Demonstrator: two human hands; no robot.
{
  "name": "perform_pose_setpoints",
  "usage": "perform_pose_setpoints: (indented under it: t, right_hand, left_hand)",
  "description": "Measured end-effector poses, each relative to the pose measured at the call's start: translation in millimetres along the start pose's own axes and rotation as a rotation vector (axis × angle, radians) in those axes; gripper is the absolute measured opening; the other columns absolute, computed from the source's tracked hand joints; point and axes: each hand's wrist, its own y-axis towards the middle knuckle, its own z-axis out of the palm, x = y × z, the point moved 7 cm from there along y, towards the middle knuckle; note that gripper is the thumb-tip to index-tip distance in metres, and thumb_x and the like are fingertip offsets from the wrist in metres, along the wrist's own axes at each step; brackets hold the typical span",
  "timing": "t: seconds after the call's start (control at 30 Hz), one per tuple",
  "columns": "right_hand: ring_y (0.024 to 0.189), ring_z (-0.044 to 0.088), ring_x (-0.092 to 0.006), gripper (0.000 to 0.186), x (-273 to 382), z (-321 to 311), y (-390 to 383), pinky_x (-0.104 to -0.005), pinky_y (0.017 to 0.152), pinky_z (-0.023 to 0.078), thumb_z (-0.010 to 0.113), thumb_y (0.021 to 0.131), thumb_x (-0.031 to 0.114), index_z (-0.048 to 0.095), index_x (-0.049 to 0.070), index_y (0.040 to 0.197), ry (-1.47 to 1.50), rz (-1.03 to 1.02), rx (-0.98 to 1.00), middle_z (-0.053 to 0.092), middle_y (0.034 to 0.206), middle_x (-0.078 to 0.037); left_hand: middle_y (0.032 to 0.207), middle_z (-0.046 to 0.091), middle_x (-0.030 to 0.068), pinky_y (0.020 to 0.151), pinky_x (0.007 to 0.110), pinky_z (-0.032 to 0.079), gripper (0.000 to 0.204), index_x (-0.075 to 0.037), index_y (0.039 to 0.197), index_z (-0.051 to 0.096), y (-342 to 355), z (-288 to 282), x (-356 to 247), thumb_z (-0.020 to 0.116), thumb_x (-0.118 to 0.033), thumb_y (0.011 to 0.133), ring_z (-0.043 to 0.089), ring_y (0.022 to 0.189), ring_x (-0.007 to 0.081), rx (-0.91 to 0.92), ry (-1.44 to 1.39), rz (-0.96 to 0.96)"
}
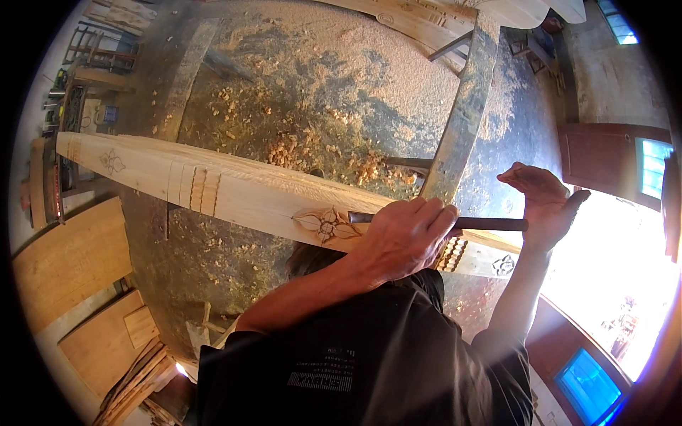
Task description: The person carves a floral pattern into a wooden beam using a chisel. They hold the tool with both hands, pushing it along the wood to remove shavings and refine the design.
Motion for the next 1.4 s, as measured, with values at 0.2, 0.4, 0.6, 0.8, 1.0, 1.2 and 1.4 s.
perform_pose_setpoints:
  t: [0.2,0.4,0.6,0.8,1.0,1.2,1.4]
  right_hand:
    - [0.106,0.074,-0.0475,0.122,5.8,9.5,17.7,-0.0565,0.108,0.053,0.001,0.099,0.083,0.066,-0.019,0.117,0.162,-0.078,0.096,0.072,0.114,-0.034]
    - [0.107,0.073,-0.0466,0.121,-2.2,7.8,25.8,-0.0634,0.103,0.053,0.016,0.093,0.093,0.07,-0.012,0.119,0.187,-0.015,0.171,0.073,0.121,-0.029]
    - [0.106,0.073,-0.0487,0.128,-15.2,17.2,25.0,-0.0545,0.106,0.053,0.0,0.096,0.087,0.07,-0.019,0.109,0.358,-0.005,0.101,0.073,0.108,-0.035]
    - [0.112,0.07,-0.0482,0.123,-28.4,-18.4,32.9,-0.0653,0.107,0.049,0.016,0.093,0.093,0.068,-0.015,0.119,0.105,-0.063,0.168,0.072,0.118,-0.032]
    - [0.113,0.07,-0.0488,0.121,-34.1,-12.2,31.6,-0.0665,0.108,0.049,0.021,0.093,0.092,0.066,-0.017,0.122,0.301,0.037,0.131,0.071,0.12,-0.033]
    - [0.107,0.072,-0.0501,0.122,-47.9,14.2,27.2,-0.0613,0.105,0.052,0.012,0.096,0.089,0.066,-0.019,0.12,0.331,0.069,0.132,0.072,0.119,-0.033]
    - [0.108,0.072,-0.0489,0.122,-44.2,14.5,20.3,-0.0603,0.106,0.052,0.012,0.097,0.088,0.066,-0.018,0.122,0.3,0.027,0.185,0.073,0.116,-0.032]
  left_hand:
    - [0.084,0.059,0.0054,0.057,0.037,0.049,0.033,-0.006,0.112,0.067,1.7,2.7,3.9,0.083,-0.02,0.087,0.063,0.069,0.0224,0.0,0.025,-0.028]
    - [0.082,0.058,0.0041,0.057,0.037,0.049,0.033,-0.007,0.112,0.066,3.6,0.3,3.8,0.083,-0.02,0.087,0.062,0.067,0.0224,-0.02,0.032,-0.042]
    - [0.081,0.058,0.0045,0.057,0.038,0.049,0.03,-0.008,0.11,0.066,1.7,3.0,6.6,0.082,-0.02,0.088,0.062,0.067,0.023,0.011,0.031,-0.072]
    - [0.081,0.057,0.0043,0.056,0.037,0.048,0.028,-0.008,0.107,0.066,3.3,2.5,7.1,0.082,-0.021,0.089,0.063,0.068,0.0221,0.002,0.038,-0.079]
    - [0.08,0.056,0.0038,0.056,0.038,0.048,0.025,-0.009,0.104,0.065,2.9,2.6,10.0,0.081,-0.022,0.09,0.062,0.067,0.0225,-0.008,0.049,-0.108]
    - [0.078,0.056,0.0038,0.054,0.038,0.048,0.023,-0.01,0.102,0.065,1.5,0.7,13.0,0.08,-0.023,0.091,0.061,0.065,0.0235,0.009,0.035,-0.147]
    - [0.078,0.057,0.004,0.053,0.039,0.047,0.021,-0.01,0.1,0.064,1.3,-1.1,11.5,0.08,-0.021,0.091,0.061,0.064,0.0241,0.0,0.029,-0.138]
